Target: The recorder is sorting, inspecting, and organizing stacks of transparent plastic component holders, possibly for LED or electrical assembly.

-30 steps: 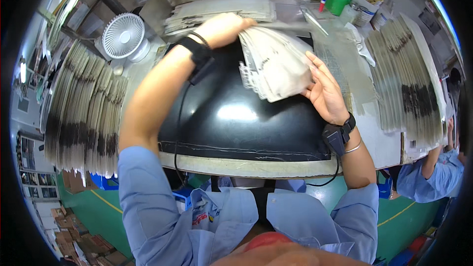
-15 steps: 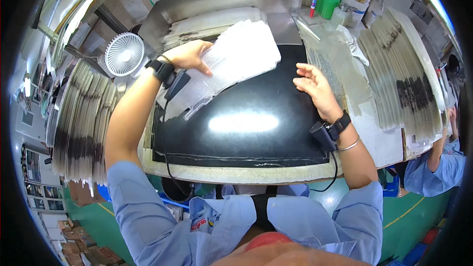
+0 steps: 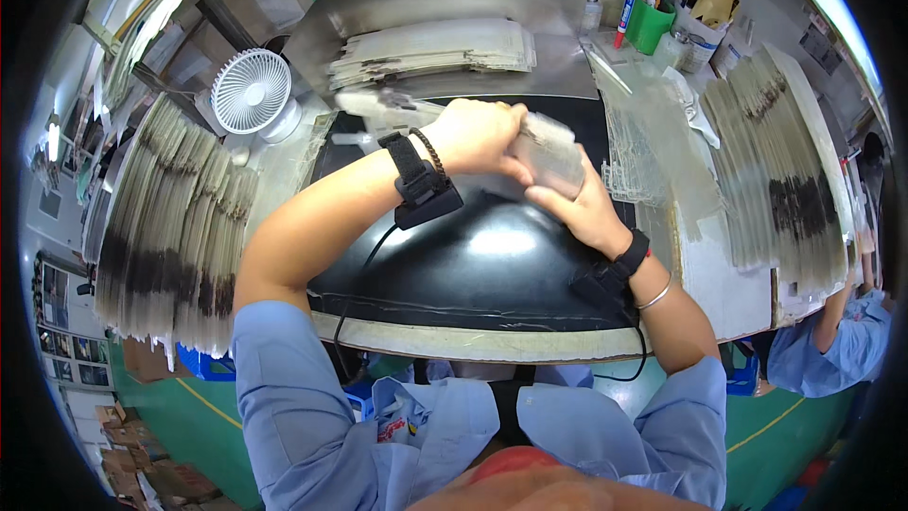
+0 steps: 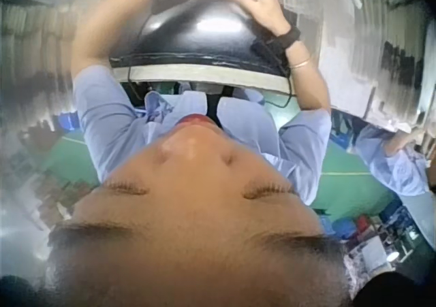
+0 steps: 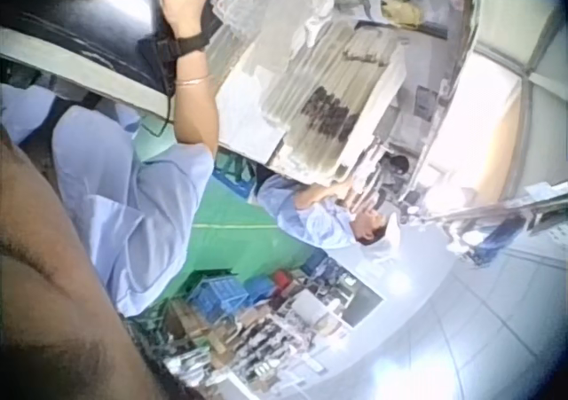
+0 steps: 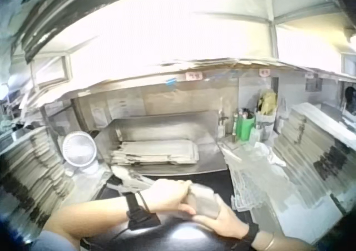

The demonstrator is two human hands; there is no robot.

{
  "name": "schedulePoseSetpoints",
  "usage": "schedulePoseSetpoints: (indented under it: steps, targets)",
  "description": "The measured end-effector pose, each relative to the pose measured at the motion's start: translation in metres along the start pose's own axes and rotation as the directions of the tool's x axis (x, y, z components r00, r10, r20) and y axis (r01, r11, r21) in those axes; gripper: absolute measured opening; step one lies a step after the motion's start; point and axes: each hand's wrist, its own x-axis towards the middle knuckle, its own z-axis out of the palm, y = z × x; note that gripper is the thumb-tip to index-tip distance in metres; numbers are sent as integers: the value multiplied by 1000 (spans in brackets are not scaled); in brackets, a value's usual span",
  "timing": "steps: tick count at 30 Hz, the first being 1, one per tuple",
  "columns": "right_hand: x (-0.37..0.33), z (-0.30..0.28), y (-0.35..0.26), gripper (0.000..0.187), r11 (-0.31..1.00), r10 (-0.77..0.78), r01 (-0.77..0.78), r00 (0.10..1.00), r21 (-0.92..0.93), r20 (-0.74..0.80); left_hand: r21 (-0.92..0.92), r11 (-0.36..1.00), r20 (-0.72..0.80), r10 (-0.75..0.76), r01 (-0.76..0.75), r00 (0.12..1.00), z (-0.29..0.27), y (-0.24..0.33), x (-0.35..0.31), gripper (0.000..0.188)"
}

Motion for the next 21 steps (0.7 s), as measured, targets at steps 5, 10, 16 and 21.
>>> schedulePoseSetpoints:
  steps: [5,10,16,21]
  targets:
    - [-12,-10,0,39,983,69,-59,996,172,-53,-105,994,197,52,-31,979,-30,-24,-23,51]
    - [-2,-30,10,38,999,21,-21,1000,48,-10,-155,988,212,42,-9,976,-20,-6,-50,38]
    - [-8,-33,6,66,988,3,-24,991,-151,-135,-91,996,57,10,-5,998,-42,-30,-40,21]
    - [-9,-39,19,60,991,91,-109,971,-72,-222,354,910,-288,-111,213,951,-71,-75,-6,33]
